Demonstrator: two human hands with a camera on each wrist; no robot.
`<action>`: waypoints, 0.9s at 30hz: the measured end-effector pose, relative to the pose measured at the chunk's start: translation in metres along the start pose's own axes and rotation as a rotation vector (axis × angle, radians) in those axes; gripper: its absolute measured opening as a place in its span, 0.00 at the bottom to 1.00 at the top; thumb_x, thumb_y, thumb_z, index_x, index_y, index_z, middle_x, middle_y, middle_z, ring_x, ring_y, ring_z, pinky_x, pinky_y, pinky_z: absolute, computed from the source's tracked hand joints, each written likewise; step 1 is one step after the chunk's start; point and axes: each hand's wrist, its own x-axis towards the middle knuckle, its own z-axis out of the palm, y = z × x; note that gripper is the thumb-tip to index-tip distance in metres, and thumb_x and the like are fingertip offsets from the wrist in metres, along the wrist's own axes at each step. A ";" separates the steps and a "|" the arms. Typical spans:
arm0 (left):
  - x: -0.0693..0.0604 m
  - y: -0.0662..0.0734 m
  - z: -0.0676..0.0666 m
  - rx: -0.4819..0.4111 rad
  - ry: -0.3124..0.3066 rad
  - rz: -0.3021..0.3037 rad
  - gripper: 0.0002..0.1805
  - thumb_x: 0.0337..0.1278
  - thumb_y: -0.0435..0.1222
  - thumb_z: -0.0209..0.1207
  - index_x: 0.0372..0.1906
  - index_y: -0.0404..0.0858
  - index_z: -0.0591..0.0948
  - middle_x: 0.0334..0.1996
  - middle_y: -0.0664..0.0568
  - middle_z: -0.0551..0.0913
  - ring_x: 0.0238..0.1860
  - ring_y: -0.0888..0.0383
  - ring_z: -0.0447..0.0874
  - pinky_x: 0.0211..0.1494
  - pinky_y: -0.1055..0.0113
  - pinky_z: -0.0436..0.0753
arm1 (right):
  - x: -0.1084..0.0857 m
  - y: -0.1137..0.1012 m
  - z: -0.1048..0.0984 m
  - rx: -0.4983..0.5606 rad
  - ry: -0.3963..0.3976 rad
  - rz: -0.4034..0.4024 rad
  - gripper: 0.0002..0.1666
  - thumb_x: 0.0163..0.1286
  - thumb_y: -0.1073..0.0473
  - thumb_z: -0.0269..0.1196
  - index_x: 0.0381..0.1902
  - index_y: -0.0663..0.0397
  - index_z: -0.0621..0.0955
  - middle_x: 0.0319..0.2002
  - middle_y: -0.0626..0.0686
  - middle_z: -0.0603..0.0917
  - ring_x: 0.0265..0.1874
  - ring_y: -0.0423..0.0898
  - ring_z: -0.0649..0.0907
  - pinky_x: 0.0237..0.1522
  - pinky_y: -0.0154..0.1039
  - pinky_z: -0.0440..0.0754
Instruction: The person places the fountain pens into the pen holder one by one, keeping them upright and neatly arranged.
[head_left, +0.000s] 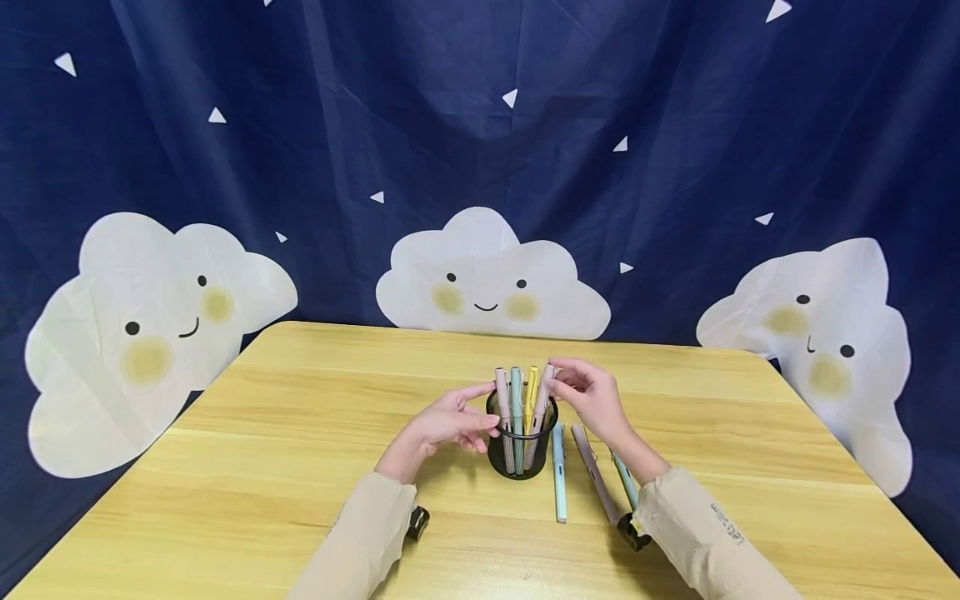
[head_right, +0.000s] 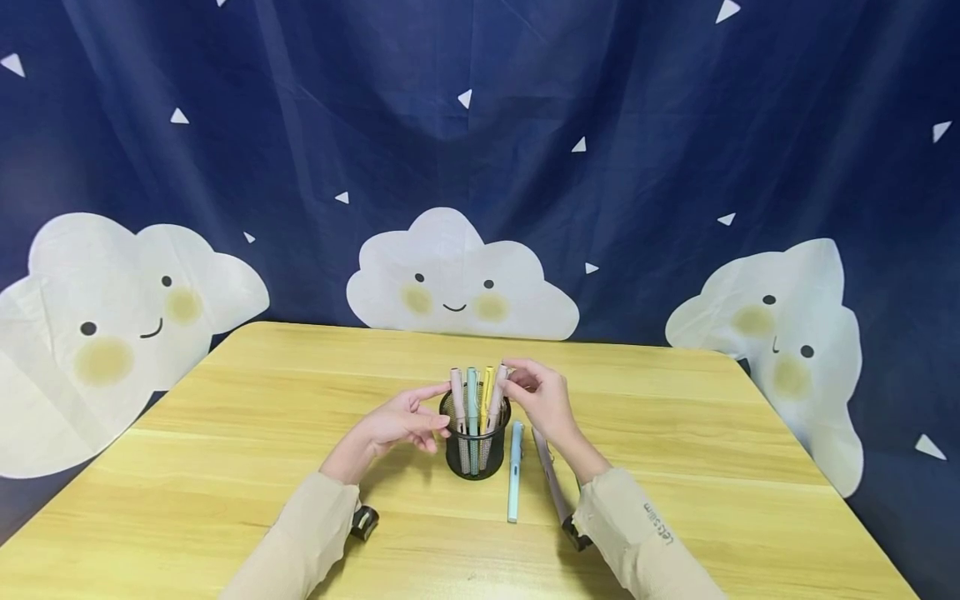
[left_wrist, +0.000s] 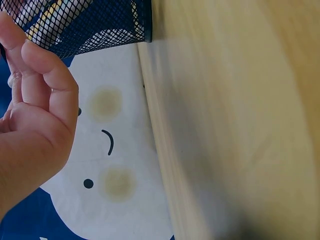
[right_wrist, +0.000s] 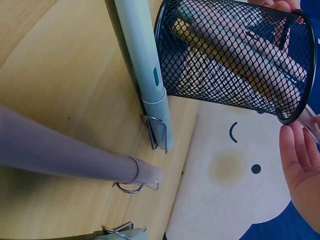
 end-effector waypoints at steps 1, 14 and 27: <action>0.000 0.000 0.000 -0.001 0.000 -0.001 0.39 0.53 0.30 0.57 0.68 0.36 0.51 0.25 0.48 0.82 0.16 0.60 0.78 0.21 0.72 0.75 | 0.000 0.000 0.000 0.000 0.000 0.008 0.16 0.54 0.76 0.61 0.43 0.76 0.77 0.26 0.65 0.80 0.21 0.42 0.81 0.26 0.35 0.81; 0.000 0.001 0.000 0.002 -0.004 0.005 0.39 0.54 0.30 0.57 0.68 0.35 0.50 0.24 0.49 0.82 0.17 0.61 0.78 0.21 0.72 0.75 | 0.001 -0.018 0.001 -0.018 -0.015 0.058 0.14 0.55 0.76 0.59 0.41 0.77 0.77 0.26 0.66 0.80 0.22 0.44 0.81 0.28 0.41 0.81; 0.000 0.001 0.001 0.003 0.005 -0.009 0.39 0.53 0.30 0.57 0.68 0.36 0.51 0.25 0.49 0.82 0.16 0.60 0.78 0.22 0.72 0.75 | -0.002 -0.036 0.007 -0.110 -0.006 0.063 0.11 0.54 0.77 0.60 0.37 0.78 0.78 0.30 0.68 0.80 0.26 0.39 0.79 0.30 0.25 0.75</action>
